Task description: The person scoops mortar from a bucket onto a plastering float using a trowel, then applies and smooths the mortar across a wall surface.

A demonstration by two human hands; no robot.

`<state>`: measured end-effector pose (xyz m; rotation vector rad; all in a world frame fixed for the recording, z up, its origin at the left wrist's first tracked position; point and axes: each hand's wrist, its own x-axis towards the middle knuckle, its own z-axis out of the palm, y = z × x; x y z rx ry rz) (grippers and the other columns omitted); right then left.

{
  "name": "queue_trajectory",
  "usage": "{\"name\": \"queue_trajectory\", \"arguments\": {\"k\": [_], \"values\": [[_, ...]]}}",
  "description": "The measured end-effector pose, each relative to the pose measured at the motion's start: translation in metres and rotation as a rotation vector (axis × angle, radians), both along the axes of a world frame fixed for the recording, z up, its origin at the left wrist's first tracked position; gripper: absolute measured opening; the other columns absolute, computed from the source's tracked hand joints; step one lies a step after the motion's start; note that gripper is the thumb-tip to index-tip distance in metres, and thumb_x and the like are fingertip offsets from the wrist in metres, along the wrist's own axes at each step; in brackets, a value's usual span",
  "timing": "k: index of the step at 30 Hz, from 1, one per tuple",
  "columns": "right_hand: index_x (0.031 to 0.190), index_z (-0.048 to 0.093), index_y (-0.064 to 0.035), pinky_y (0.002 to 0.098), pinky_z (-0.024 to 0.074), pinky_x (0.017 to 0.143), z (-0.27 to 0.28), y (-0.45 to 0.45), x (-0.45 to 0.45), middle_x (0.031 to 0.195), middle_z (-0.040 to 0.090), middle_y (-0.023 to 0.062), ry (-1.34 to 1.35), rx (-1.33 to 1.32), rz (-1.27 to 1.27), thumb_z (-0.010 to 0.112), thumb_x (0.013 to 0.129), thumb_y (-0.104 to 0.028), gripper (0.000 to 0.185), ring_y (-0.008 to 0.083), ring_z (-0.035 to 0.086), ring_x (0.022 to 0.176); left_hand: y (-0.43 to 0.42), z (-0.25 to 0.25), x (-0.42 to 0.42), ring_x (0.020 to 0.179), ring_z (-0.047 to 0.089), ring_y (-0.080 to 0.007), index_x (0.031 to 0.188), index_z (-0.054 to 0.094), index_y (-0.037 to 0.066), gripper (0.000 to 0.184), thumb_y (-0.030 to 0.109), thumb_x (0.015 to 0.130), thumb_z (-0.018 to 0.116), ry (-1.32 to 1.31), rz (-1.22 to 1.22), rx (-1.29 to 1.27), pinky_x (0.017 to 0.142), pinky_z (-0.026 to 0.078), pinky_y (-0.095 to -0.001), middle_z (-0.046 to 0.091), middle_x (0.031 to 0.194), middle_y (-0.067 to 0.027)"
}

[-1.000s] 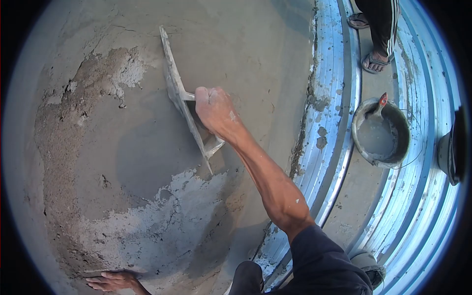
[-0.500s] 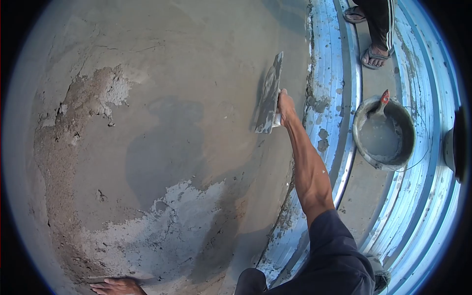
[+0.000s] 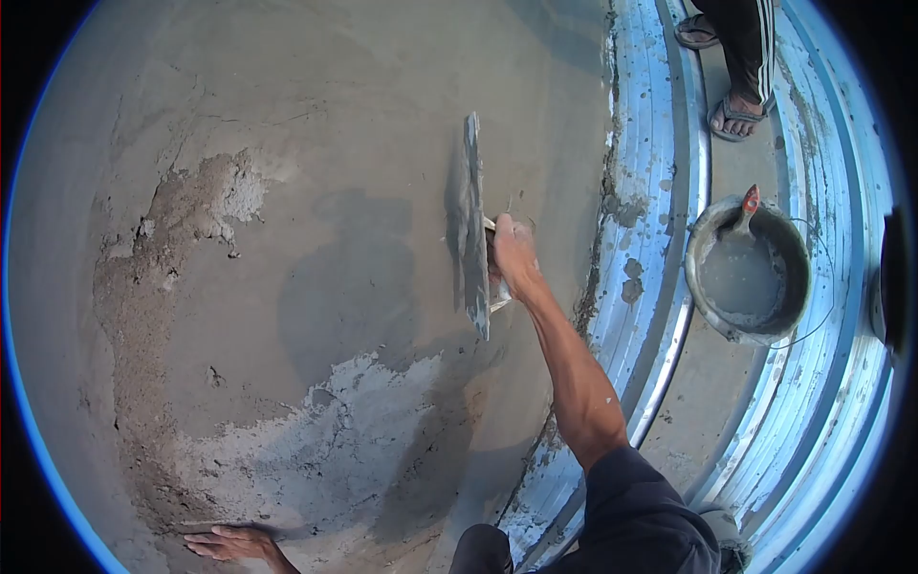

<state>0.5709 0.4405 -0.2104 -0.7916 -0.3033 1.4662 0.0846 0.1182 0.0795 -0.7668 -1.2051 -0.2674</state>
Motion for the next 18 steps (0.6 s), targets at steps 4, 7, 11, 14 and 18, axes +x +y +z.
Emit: {"name": "queue_trajectory", "arguments": {"k": [4, 7, 11, 14, 18], "values": [[0.066, 0.043, -0.0111, 0.0289, 0.0266, 0.033, -0.073, 0.056, 0.042, 0.050, 0.039, 0.0001, 0.138, -0.123, -0.050, 0.028, 0.095, -0.030, 0.038, 0.0115, 0.032, 0.035, 0.002, -0.004, -0.010, 0.143, 0.022, -0.0333, 0.153, 0.018, 0.006, 0.064, 0.046, 0.103, 0.020, -0.013, -0.026, 0.035, 0.113, 0.020, -0.0473, 0.021, 0.156, -0.0210], [0.064, 0.040, -0.0129, 0.0288, 0.0265, 0.033, -0.056, 0.082, 0.043, 0.051, 0.036, -0.0015, 0.159, -0.176, -0.026, 0.028, 0.095, -0.029, 0.037, 0.0105, 0.031, 0.035, 0.004, -0.002, -0.014, 0.144, 0.021, -0.0337, 0.153, 0.019, 0.006, 0.064, 0.046, 0.103, 0.019, -0.031, -0.035, 0.064, 0.113, 0.019, -0.0483, 0.021, 0.155, -0.0211], [0.062, 0.036, -0.0122, 0.0318, 0.0269, 0.034, 0.067, 0.058, 0.035, 0.050, 0.033, -0.0010, -0.110, 0.037, -0.022, 0.032, 0.094, -0.025, 0.034, 0.0108, 0.029, 0.036, 0.006, -0.004, 0.002, 0.143, 0.021, -0.0347, 0.153, 0.020, 0.006, 0.063, 0.046, 0.103, 0.020, -0.045, -0.074, 0.046, 0.113, 0.019, -0.0487, 0.021, 0.156, -0.0208], [0.061, 0.035, -0.0071, 0.0352, 0.0288, 0.035, 0.122, 0.040, -0.002, 0.050, 0.033, 0.0007, -0.609, 0.403, -0.135, 0.033, 0.092, -0.022, 0.034, 0.0150, 0.030, 0.036, 0.005, -0.003, -0.001, 0.143, 0.021, -0.0351, 0.152, 0.021, 0.006, 0.063, 0.046, 0.103, 0.020, -0.063, -0.093, 0.053, 0.113, 0.019, -0.0489, 0.021, 0.155, -0.0205], [0.063, 0.046, -0.0010, 0.0371, 0.0351, 0.037, 0.105, -0.003, -0.019, 0.050, 0.041, 0.0063, -0.392, 0.438, -0.011, 0.032, 0.093, -0.024, 0.040, 0.0183, 0.041, 0.039, 0.004, -0.003, -0.014, 0.143, 0.022, -0.0345, 0.152, 0.021, 0.005, 0.063, 0.045, 0.103, 0.020, -0.035, -0.074, 0.043, 0.113, 0.019, -0.0484, 0.022, 0.155, -0.0204]]}}
